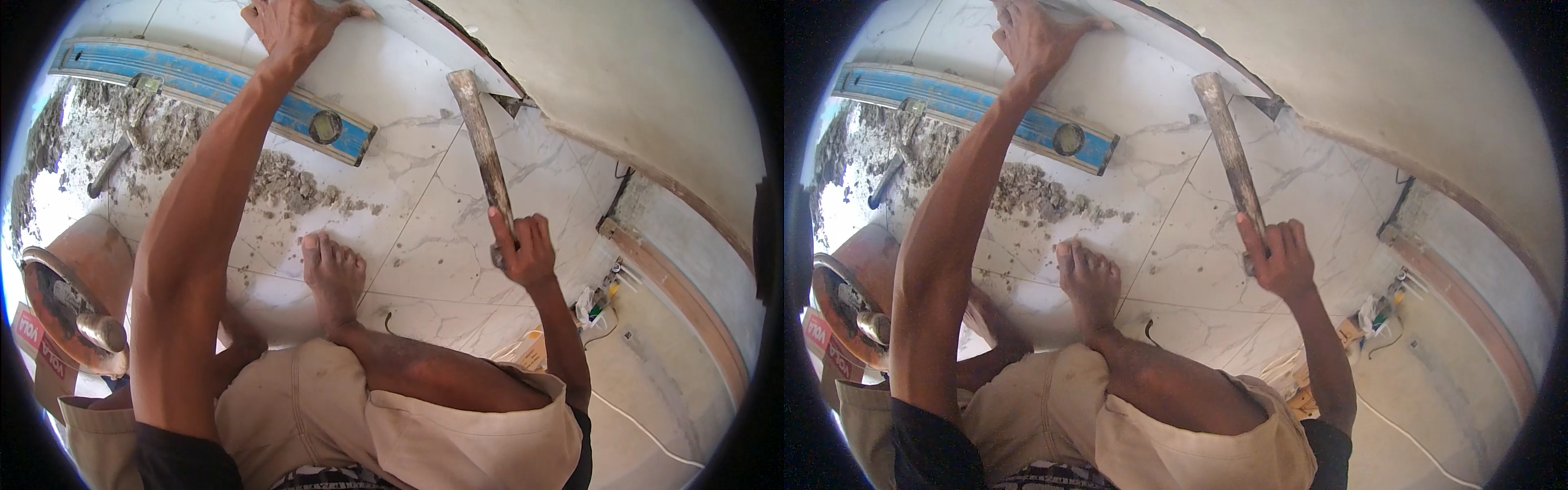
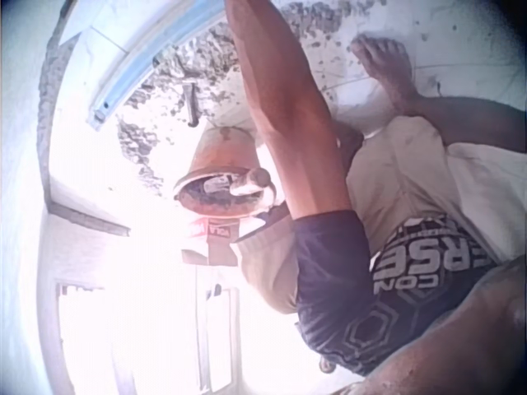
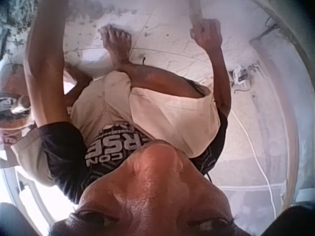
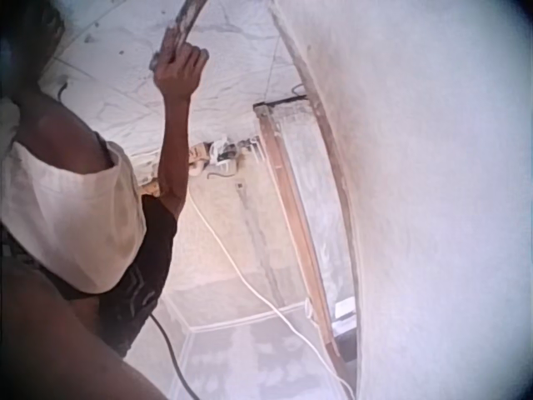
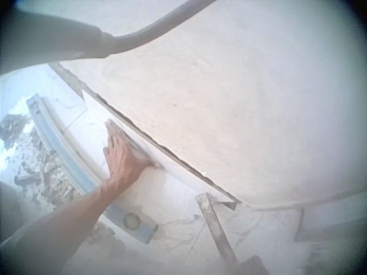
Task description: The person applies cement to the back of a rectangular tile using a trowel, places the tile on the floor, and uses a hammer and level to adjust and secure it. The person repeats this process for multiple tiles.
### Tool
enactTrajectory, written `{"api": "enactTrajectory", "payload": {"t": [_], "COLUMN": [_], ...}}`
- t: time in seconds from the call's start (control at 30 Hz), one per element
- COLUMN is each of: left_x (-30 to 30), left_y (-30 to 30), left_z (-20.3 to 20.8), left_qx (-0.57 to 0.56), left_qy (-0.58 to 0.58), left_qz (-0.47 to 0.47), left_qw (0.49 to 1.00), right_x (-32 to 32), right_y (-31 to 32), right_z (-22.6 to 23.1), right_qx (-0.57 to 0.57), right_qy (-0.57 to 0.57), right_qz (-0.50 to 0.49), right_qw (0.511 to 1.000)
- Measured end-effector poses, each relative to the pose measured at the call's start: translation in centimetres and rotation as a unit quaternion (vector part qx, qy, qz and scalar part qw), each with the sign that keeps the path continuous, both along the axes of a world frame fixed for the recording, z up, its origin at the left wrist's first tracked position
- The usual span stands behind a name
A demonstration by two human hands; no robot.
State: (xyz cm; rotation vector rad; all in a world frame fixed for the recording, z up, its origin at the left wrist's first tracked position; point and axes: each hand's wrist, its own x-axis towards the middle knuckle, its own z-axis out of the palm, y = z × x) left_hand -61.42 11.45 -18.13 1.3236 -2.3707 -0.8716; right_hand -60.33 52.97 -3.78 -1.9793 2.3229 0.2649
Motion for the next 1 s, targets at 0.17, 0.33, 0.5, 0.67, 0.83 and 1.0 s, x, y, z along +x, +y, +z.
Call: {"api": "enactTrajectory", "payload": {"t": [0.17, 0.33, 0.5, 0.67, 0.83, 1.0], "left_x": [0.0, -0.4, 0.3, 0.1, 0.0, 0.3], "left_y": [-0.2, -0.1, -1.6, -1.6, -1.5, -1.6], "left_z": [-0.3, -0.3, -5.0, -5.5, -5.8, -5.1], "left_qx": [-0.012, -0.008, -0.122, -0.151, -0.141, -0.139], "left_qy": [0.006, 0.003, 0.033, 0.035, 0.026, 0.01], "left_qz": [0.002, -0.007, -0.092, -0.082, -0.086, -0.1], "left_qw": [1.0, 1.0, 0.988, 0.985, 0.986, 0.985], "right_x": [2.6, 5.1, 10.6, 15.4, 16.5, 12.7], "right_y": [-0.3, -0.3, -3.9, -5.2, -7.2, -8.5], "right_z": [-0.4, -2.2, -2.6, -5.2, -7.1, -9.0], "right_qx": [-0.017, -0.056, -0.102, -0.128, -0.138, -0.172], "right_qy": [-0.017, -0.048, -0.117, -0.151, -0.138, -0.072], "right_qz": [-0.016, -0.12, -0.198, -0.238, -0.275, -0.292], "right_qw": [1.0, 0.99, 0.968, 0.951, 0.941, 0.938]}}
